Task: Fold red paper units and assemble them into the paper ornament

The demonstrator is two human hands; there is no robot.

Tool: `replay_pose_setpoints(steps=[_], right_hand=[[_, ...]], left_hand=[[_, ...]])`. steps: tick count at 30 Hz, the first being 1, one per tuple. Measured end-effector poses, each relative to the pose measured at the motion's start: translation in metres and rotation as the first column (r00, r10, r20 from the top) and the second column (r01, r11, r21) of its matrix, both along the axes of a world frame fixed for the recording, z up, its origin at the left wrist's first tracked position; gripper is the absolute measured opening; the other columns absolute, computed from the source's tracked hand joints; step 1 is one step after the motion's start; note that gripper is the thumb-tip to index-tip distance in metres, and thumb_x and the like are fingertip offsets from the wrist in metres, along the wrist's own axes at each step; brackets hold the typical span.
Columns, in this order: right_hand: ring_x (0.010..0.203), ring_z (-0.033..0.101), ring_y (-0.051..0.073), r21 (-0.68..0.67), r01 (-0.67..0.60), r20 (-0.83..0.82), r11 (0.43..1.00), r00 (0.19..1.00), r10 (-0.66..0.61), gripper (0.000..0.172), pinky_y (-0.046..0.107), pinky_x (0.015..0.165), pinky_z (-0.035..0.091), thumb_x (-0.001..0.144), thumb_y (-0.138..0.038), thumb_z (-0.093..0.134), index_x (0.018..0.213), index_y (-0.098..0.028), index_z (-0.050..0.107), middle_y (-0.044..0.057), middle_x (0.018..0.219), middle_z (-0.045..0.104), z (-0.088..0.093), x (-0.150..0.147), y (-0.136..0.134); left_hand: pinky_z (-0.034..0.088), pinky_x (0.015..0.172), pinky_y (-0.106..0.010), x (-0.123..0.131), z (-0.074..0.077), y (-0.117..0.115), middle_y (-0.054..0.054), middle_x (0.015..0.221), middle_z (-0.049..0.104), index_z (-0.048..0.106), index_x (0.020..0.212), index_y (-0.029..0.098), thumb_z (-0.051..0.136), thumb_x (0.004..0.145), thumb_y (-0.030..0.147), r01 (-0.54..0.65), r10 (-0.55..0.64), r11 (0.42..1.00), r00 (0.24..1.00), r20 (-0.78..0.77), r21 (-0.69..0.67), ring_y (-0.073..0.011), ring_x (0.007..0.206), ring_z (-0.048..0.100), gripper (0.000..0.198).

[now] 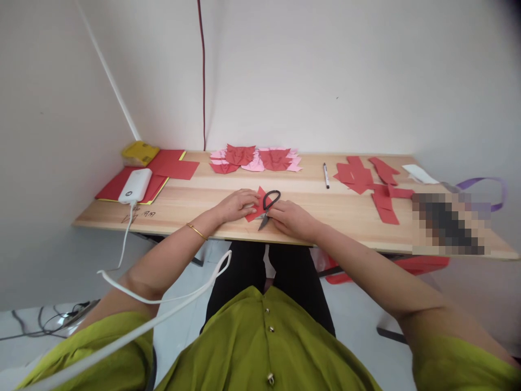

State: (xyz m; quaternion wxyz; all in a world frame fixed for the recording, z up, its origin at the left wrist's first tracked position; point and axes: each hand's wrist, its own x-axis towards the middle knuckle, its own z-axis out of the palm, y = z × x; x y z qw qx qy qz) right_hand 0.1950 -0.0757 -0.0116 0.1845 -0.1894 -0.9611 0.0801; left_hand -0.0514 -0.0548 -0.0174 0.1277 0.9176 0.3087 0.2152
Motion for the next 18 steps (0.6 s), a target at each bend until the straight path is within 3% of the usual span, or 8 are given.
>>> replay_pose_setpoints(steps=[18], right_hand=[[0.091,0.051,0.022,0.036,0.005,0.059,0.999,0.998,-0.007,0.019,0.034,0.076,0.039,0.087,-0.016,0.042,0.096,-0.015,0.059,0.012,0.095,0.059,0.002,-0.012,-0.010]], left_hand=[[0.039,0.099,-0.037,0.003,0.004,-0.003,-0.009,0.117,0.061,0.063,0.101,0.020,0.046,0.088,0.035,0.019,-0.017,0.999,0.999,0.034,-0.050,-0.0196,0.110,0.054,0.026]])
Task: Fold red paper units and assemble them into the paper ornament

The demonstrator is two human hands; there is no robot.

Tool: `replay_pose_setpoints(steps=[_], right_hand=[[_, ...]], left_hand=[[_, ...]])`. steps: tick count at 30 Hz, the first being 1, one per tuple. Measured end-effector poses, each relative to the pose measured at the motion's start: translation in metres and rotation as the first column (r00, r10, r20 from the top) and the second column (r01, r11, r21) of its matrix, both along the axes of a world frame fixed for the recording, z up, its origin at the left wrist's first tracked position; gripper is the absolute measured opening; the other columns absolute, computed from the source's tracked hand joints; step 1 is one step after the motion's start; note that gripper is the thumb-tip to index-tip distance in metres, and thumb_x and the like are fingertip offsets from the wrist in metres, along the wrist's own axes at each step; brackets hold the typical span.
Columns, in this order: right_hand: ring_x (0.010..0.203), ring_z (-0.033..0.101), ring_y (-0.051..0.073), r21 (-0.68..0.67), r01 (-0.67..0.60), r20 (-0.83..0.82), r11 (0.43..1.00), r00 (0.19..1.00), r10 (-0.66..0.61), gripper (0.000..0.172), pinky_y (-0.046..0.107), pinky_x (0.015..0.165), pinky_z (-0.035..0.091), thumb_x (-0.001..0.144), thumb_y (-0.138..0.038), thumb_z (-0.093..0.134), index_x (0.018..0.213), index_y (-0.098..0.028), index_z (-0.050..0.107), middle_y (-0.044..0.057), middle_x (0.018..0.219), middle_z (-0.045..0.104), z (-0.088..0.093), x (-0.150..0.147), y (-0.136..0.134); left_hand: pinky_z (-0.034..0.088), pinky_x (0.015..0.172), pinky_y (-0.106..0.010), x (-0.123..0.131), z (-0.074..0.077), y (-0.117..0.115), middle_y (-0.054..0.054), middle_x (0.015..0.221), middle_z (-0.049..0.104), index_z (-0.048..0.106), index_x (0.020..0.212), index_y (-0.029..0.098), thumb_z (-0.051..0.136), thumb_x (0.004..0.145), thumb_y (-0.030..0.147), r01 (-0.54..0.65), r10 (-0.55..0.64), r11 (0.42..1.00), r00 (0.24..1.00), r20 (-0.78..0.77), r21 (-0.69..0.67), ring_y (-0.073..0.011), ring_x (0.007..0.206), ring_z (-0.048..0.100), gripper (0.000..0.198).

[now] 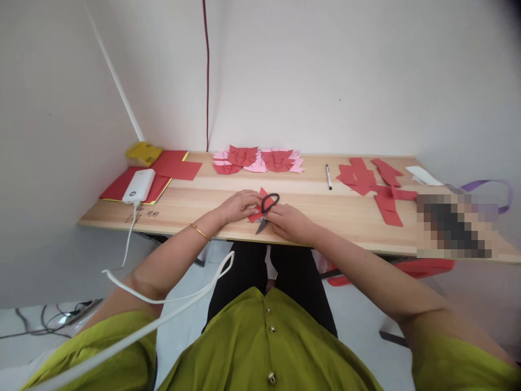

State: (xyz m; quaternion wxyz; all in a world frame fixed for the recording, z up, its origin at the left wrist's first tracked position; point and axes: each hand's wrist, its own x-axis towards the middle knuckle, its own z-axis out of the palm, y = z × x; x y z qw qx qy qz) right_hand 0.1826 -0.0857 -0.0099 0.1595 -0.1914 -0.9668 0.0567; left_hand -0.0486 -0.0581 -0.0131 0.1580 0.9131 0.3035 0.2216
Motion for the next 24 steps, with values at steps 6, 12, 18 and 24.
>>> replay_pose_setpoints(steps=[6,12,18,24], right_hand=[[0.089,0.053,0.021,0.015,-0.011,0.014,1.000,1.000,0.011,0.020,0.033,0.075,0.039,0.090,-0.022,0.040,0.095,-0.017,0.059,0.011,0.096,0.061,0.007,0.020,-0.012],[0.092,0.054,0.025,0.084,0.317,-0.061,0.945,0.948,-0.313,0.023,0.036,0.079,0.040,0.087,-0.020,0.041,0.101,-0.016,0.059,0.013,0.099,0.062,0.015,0.074,0.025],[0.096,0.053,0.032,0.156,0.754,-0.024,0.638,0.648,-0.761,0.029,0.040,0.078,0.038,0.084,-0.022,0.042,0.105,-0.011,0.058,0.018,0.101,0.062,0.016,0.136,0.084],[0.094,0.055,0.032,0.228,0.844,0.023,0.486,0.494,-0.869,0.033,0.038,0.072,0.037,0.084,-0.023,0.042,0.110,-0.010,0.058,0.020,0.103,0.061,0.003,0.159,0.125]], left_hand=[[0.038,0.102,-0.041,-0.004,-0.009,0.002,-0.011,0.121,0.060,0.063,0.101,0.019,0.050,0.086,0.038,-0.065,0.065,0.998,0.998,-0.011,0.025,-0.0219,0.116,0.051,0.027],[0.040,0.102,-0.039,-0.009,-0.017,0.003,-0.009,0.118,0.063,0.063,0.106,0.019,0.048,0.087,0.030,-0.124,0.124,0.992,0.991,0.052,-0.004,-0.0200,0.117,0.053,0.026],[0.044,0.098,-0.038,-0.008,-0.016,0.000,-0.009,0.115,0.064,0.062,0.108,0.019,0.041,0.090,0.030,-0.204,0.205,0.979,0.970,0.130,-0.020,-0.0185,0.110,0.057,0.030],[0.043,0.094,-0.041,-0.009,-0.009,-0.003,-0.010,0.106,0.062,0.063,0.103,0.018,0.056,0.082,0.043,-0.396,0.385,0.916,0.912,0.138,0.061,-0.0218,0.102,0.055,0.033]])
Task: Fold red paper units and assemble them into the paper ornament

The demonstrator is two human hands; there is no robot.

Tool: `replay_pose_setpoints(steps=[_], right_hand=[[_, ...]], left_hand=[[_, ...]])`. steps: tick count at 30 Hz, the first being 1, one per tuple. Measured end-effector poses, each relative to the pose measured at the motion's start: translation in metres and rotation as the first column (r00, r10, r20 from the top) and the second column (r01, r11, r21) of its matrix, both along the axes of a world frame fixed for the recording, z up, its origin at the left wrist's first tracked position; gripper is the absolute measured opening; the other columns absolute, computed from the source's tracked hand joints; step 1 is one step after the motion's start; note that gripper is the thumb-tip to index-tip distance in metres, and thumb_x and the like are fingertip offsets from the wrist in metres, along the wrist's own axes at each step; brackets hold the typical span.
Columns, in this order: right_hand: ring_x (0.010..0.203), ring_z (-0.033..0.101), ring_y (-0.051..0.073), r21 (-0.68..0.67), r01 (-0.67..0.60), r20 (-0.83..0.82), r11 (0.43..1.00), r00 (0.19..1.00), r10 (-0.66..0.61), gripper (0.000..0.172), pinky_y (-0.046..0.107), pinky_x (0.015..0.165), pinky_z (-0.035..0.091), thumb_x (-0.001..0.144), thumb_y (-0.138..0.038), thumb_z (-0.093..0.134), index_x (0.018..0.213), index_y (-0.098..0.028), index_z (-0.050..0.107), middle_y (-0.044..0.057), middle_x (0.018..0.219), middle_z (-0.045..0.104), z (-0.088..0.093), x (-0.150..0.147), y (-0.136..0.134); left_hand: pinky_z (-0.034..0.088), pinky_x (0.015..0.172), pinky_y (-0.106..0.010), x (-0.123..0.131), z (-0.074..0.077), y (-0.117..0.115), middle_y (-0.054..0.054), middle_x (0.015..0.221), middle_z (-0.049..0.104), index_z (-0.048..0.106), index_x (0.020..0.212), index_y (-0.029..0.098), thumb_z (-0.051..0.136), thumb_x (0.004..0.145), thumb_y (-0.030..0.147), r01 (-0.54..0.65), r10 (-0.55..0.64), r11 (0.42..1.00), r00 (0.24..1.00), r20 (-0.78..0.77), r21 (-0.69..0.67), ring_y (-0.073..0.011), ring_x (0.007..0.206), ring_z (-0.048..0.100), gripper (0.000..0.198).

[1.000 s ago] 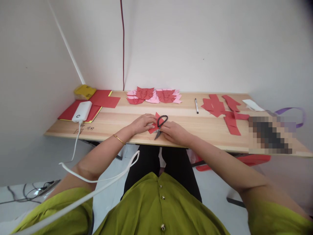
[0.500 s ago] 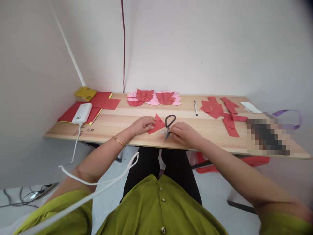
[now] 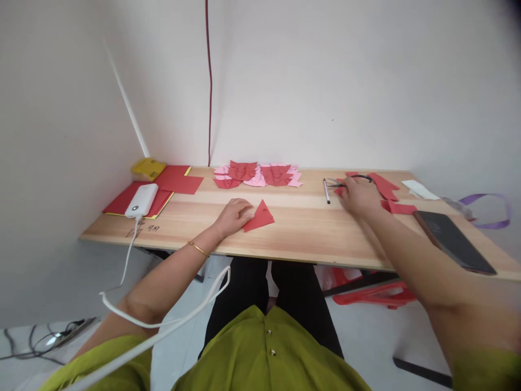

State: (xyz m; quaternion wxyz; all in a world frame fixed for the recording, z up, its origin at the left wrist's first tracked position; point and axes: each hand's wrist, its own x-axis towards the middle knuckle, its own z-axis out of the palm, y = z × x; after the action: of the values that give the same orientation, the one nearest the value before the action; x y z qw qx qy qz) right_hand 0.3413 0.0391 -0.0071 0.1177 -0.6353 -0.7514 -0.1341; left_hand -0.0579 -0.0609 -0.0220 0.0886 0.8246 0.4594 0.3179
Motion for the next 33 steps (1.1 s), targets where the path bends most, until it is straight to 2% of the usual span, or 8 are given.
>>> replay_pose_setpoints(steps=[5,8,11,15,20,24,28,33], right_hand=[[0.090,0.055,0.030,-0.074,0.075,-0.062,0.994,0.995,-0.080,0.031,0.039,0.072,0.037,0.086,-0.028,0.042,0.105,-0.012,0.060,0.019,0.099,0.061,-0.005,-0.007,0.006],[0.095,0.052,0.032,0.032,0.026,-0.129,0.999,0.991,-0.021,0.031,0.040,0.075,0.037,0.087,-0.034,0.043,0.097,-0.012,0.063,0.021,0.104,0.059,0.000,-0.028,0.000],[0.085,0.054,0.025,0.029,-0.243,-0.267,0.970,0.933,0.242,0.026,0.034,0.073,0.038,0.087,-0.033,0.044,0.089,-0.015,0.063,0.015,0.092,0.063,0.005,-0.072,-0.011],[0.083,0.055,0.019,-0.005,-0.626,-0.398,0.780,0.717,0.573,0.021,0.030,0.074,0.040,0.087,-0.032,0.046,0.090,-0.017,0.061,0.009,0.089,0.064,0.001,-0.147,-0.030],[0.082,0.054,0.020,-0.112,-0.599,-0.325,0.793,0.776,0.541,0.014,0.029,0.071,0.040,0.086,-0.024,0.047,0.082,-0.016,0.058,0.011,0.090,0.061,-0.008,-0.198,-0.043],[0.077,0.054,0.020,-0.056,-0.559,-0.362,0.827,0.784,0.505,0.018,0.029,0.066,0.039,0.088,-0.022,0.039,0.079,-0.017,0.054,0.011,0.084,0.062,-0.003,-0.179,-0.033],[0.063,0.053,0.022,-0.042,-0.300,-0.474,0.953,0.845,0.246,0.017,0.030,0.058,0.036,0.087,-0.024,0.037,0.087,-0.018,0.053,0.010,0.074,0.064,0.008,-0.128,-0.013],[0.072,0.057,0.022,-0.118,0.030,-0.494,0.992,0.865,-0.085,0.018,0.030,0.064,0.038,0.086,-0.025,0.040,0.091,-0.017,0.055,0.010,0.080,0.065,0.015,-0.061,0.008]], left_hand=[[0.043,0.087,-0.040,-0.002,-0.001,0.002,-0.008,0.095,0.060,0.065,0.084,0.019,0.067,0.071,0.048,-0.059,0.053,0.997,0.992,-0.113,-0.053,-0.0221,0.093,0.053,0.032],[0.041,0.086,-0.039,-0.001,-0.002,0.003,-0.007,0.094,0.060,0.064,0.082,0.019,0.067,0.073,0.046,-0.070,0.062,0.995,0.991,-0.117,-0.069,-0.0215,0.091,0.052,0.028],[0.041,0.085,-0.039,0.000,-0.002,0.002,-0.006,0.094,0.059,0.064,0.083,0.019,0.066,0.073,0.045,-0.067,0.059,0.996,0.990,-0.129,-0.060,-0.0213,0.091,0.051,0.027],[0.040,0.085,-0.038,-0.001,0.000,0.000,-0.006,0.094,0.059,0.063,0.086,0.020,0.064,0.075,0.045,-0.060,0.054,0.997,0.988,-0.143,-0.038,-0.0213,0.091,0.051,0.027],[0.041,0.084,-0.038,0.000,0.002,-0.002,-0.007,0.094,0.059,0.062,0.088,0.019,0.063,0.075,0.048,-0.047,0.044,0.999,0.986,-0.160,-0.018,-0.0214,0.091,0.051,0.031],[0.040,0.084,-0.038,0.001,0.003,-0.003,-0.007,0.094,0.058,0.062,0.088,0.019,0.065,0.072,0.050,-0.051,0.047,0.999,0.985,-0.166,-0.016,-0.0220,0.091,0.051,0.035],[0.039,0.085,-0.039,0.001,0.003,-0.004,-0.007,0.096,0.058,0.062,0.089,0.020,0.065,0.072,0.051,-0.060,0.053,0.997,0.986,-0.161,-0.039,-0.0229,0.093,0.051,0.035],[0.038,0.086,-0.038,0.002,0.003,-0.004,-0.007,0.096,0.057,0.062,0.089,0.020,0.065,0.072,0.050,-0.072,0.063,0.996,0.985,-0.163,-0.052,-0.0227,0.093,0.050,0.035]])
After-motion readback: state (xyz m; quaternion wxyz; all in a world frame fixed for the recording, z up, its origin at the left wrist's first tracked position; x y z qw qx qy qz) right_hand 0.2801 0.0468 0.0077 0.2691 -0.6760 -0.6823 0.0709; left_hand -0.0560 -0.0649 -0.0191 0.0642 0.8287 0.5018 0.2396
